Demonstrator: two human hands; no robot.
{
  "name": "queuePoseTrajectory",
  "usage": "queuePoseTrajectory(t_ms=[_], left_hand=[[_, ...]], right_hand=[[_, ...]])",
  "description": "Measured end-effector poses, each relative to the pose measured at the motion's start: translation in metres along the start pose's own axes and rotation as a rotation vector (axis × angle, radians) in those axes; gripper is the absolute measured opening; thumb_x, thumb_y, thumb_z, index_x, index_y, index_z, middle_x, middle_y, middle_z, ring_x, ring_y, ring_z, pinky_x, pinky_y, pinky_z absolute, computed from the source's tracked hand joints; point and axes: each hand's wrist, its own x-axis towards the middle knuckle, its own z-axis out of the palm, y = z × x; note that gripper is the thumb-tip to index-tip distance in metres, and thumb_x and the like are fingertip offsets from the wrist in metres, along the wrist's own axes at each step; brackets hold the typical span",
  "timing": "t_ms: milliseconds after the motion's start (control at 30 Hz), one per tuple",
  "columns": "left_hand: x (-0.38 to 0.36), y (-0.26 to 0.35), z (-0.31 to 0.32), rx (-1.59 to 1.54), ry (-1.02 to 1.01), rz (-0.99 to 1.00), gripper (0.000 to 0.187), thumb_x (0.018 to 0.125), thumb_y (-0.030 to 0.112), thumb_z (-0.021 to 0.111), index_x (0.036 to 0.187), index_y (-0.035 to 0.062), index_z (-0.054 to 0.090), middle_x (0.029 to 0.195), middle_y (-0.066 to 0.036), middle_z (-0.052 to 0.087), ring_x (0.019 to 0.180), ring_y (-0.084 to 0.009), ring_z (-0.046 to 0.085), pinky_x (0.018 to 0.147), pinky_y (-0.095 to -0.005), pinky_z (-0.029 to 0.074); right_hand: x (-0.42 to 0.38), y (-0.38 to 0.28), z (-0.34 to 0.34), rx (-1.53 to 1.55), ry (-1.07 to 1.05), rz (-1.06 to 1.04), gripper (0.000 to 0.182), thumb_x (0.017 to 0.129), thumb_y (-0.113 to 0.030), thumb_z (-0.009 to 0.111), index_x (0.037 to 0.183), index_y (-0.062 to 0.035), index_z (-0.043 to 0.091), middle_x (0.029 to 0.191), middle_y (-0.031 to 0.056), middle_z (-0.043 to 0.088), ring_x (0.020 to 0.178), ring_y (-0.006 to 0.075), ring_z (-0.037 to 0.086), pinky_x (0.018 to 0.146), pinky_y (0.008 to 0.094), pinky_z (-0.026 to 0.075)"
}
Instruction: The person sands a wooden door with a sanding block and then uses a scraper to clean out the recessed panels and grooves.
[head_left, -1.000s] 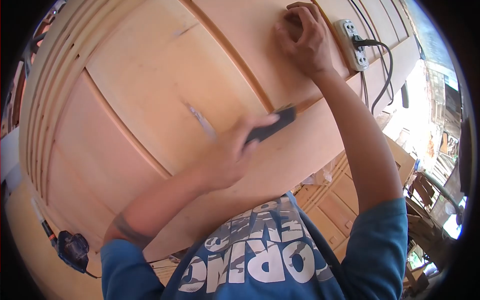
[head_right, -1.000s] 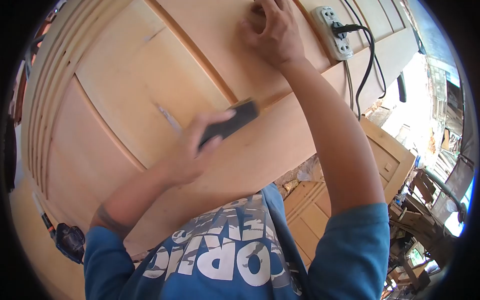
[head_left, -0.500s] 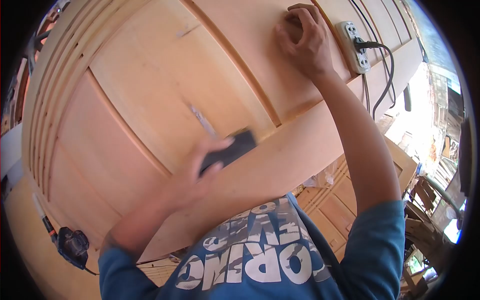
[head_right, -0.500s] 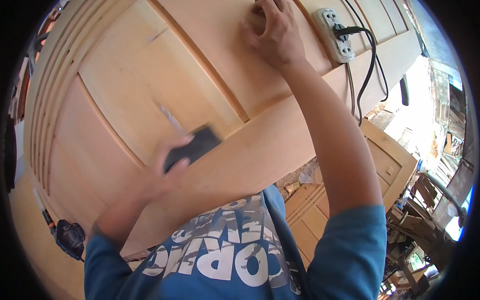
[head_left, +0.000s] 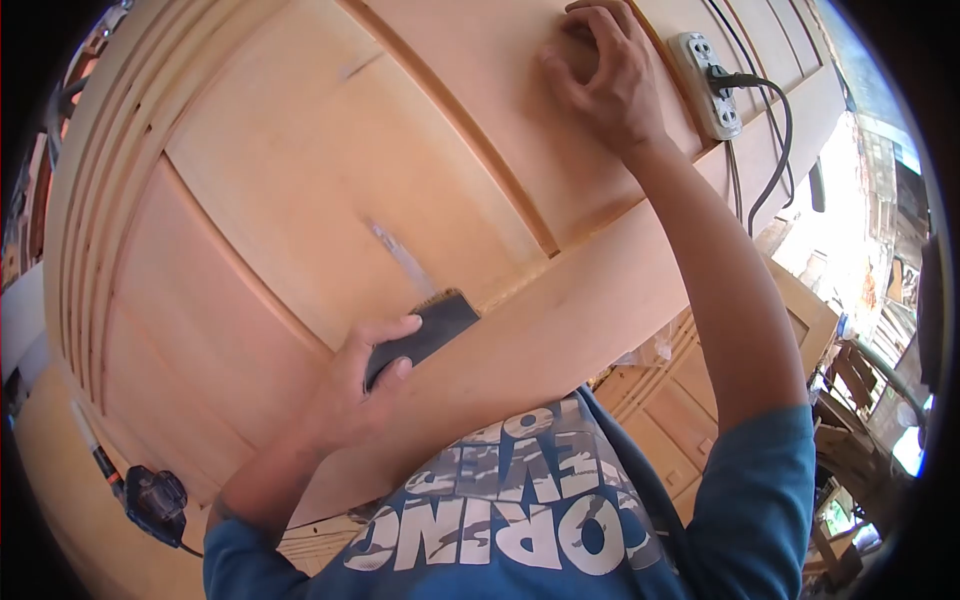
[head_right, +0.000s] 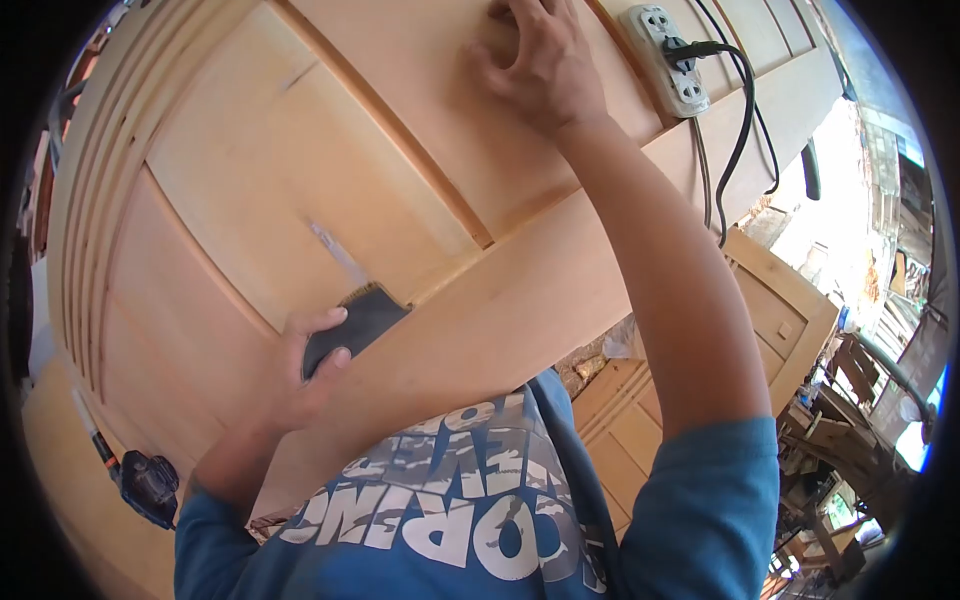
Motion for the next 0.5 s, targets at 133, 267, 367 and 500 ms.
queuePoseTrajectory(t_ms=[133,267,367,500], left_hand=[[0.068,0.031,0.026,0.167,0.013,0.294,0.04,0.095,0.002,0.048,0.134,0.004,0.043,0.137,-0.02,0.051,0.133,-0.0325,0.045,0.11,-0.0424,0.034],[0.083,0.033,0.035,0.085,0.013,0.354,0.04,0.094,0.002,0.048,0.134,0.0036,0.043,0.137,-0.02,0.051,0.133,-0.0317,0.046,0.111,-0.0417,0.033],[0.021,-0.001,0.008,0.053,0.027,0.2,0.04,0.094,0.002,0.048,0.134,0.0034,0.042,0.136,-0.02,0.052,0.132,-0.031,0.046,0.111,-0.0412,0.033],[0.03,0.007,0.01,0.065,0.024,0.22,0.041,0.093,0.001,0.048,0.134,0.0033,0.042,0.135,-0.019,0.052,0.131,-0.0306,0.047,0.112,-0.04,0.033]], right_hand=[[0.002,-0.004,-0.005,0.044,-0.037,0.004,0.025,0.074,-0.007,0.065,0.095,0.0021,0.055,0.102,0.0207,0.054,0.094,0.038,0.056,0.083,0.0423,0.047],[0.0,-0.001,0.0,-0.015,-0.019,0.034,0.029,0.073,-0.006,0.065,0.098,0.0024,0.054,0.101,0.0195,0.054,0.093,0.0378,0.056,0.084,0.0415,0.047],[0.001,0.004,0.005,-0.007,-0.007,0.009,0.031,0.072,-0.008,0.065,0.1,0.0022,0.053,0.101,0.0192,0.054,0.094,0.0374,0.056,0.085,0.0413,0.047],[0.003,-0.006,-0.006,-0.044,-0.055,0.032,0.033,0.072,-0.009,0.065,0.1,0.0017,0.053,0.102,0.0193,0.053,0.096,0.0365,0.055,0.085,0.0416,0.046]])
